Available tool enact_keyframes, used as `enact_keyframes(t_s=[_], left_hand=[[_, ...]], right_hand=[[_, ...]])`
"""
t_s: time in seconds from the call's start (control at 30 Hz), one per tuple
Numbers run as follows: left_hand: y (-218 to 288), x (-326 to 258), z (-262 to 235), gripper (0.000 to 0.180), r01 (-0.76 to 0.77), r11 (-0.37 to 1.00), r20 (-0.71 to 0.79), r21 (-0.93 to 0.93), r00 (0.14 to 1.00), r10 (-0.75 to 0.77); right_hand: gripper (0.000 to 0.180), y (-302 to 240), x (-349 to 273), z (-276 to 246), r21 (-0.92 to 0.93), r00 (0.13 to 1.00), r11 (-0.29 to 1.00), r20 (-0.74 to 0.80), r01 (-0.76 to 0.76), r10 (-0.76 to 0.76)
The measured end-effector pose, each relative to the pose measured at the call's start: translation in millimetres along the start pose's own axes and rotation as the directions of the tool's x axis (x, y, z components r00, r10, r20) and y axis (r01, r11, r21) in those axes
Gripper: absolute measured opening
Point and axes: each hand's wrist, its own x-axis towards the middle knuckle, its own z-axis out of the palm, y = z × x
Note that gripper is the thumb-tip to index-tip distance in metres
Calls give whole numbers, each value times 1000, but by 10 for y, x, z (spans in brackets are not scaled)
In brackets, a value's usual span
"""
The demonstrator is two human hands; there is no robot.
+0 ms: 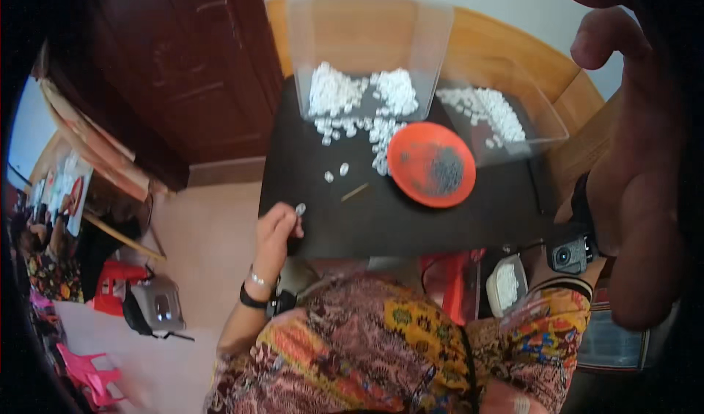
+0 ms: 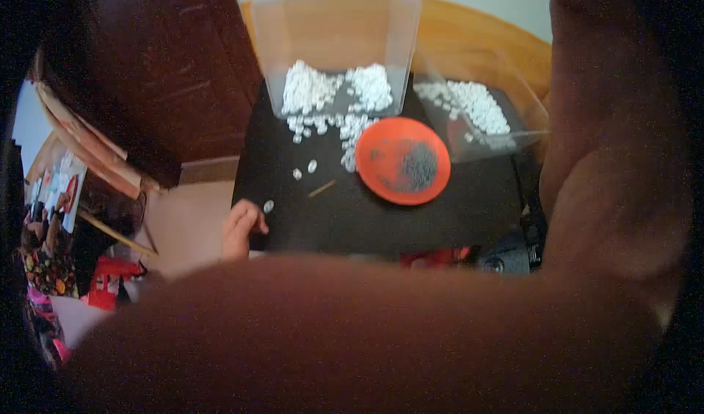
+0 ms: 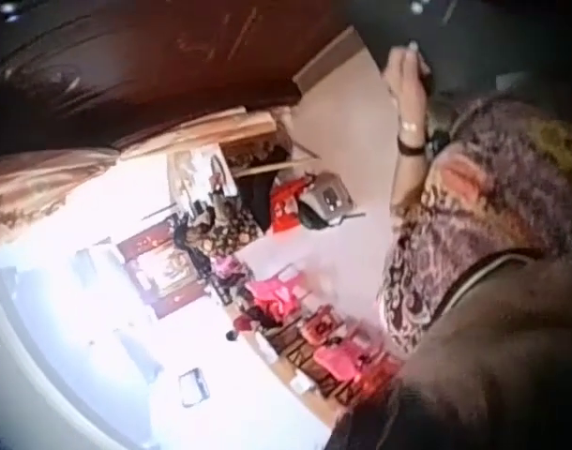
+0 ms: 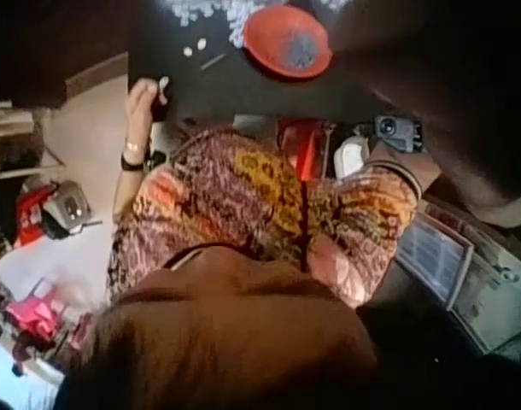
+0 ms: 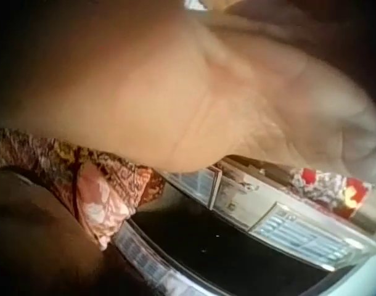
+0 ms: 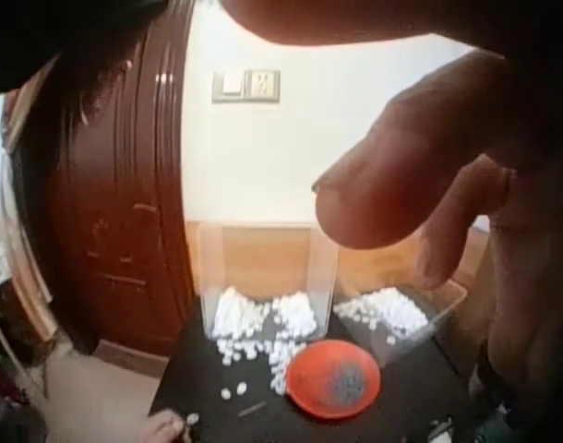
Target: Assembling small white plastic components by inserting metal pins into them.
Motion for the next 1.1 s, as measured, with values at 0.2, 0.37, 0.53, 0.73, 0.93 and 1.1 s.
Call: enact_keyframes(t_s=[0.2, 0.37, 0.53, 0.73, 0.93, 1.1], left_hand=[[14, -10, 112, 21, 44, 995, 29, -85, 999, -42], [10, 11, 128, 22, -11, 997, 6, -74, 1000, 12], [-13, 1, 76, 22, -17, 996, -7, -86, 1000, 17], [-150, 16, 55, 20, 81, 975, 1, -207, 997, -82], [-216, 115, 87, 21, 130, 949, 39, -288, 991, -124], [-308, 124, 42, 21, 129, 914, 6, -385, 991, -137]], right_hand=[[30, -118, -324, 215, 126, 988, 981, 70, -146, 138], [29, -206, -465, 387, 195, 970, 953, 119, -231, 211], [28, -378, -573, 670, 239, 953, 931, 194, -277, 233], [27, -286, -257, 789, 229, 965, 956, 226, -184, 132], [18, 1006, -737, 1943, -343, 782, 863, 385, -372, 490], [18, 1175, -873, 2373, -486, 706, 772, 368, -409, 606]])
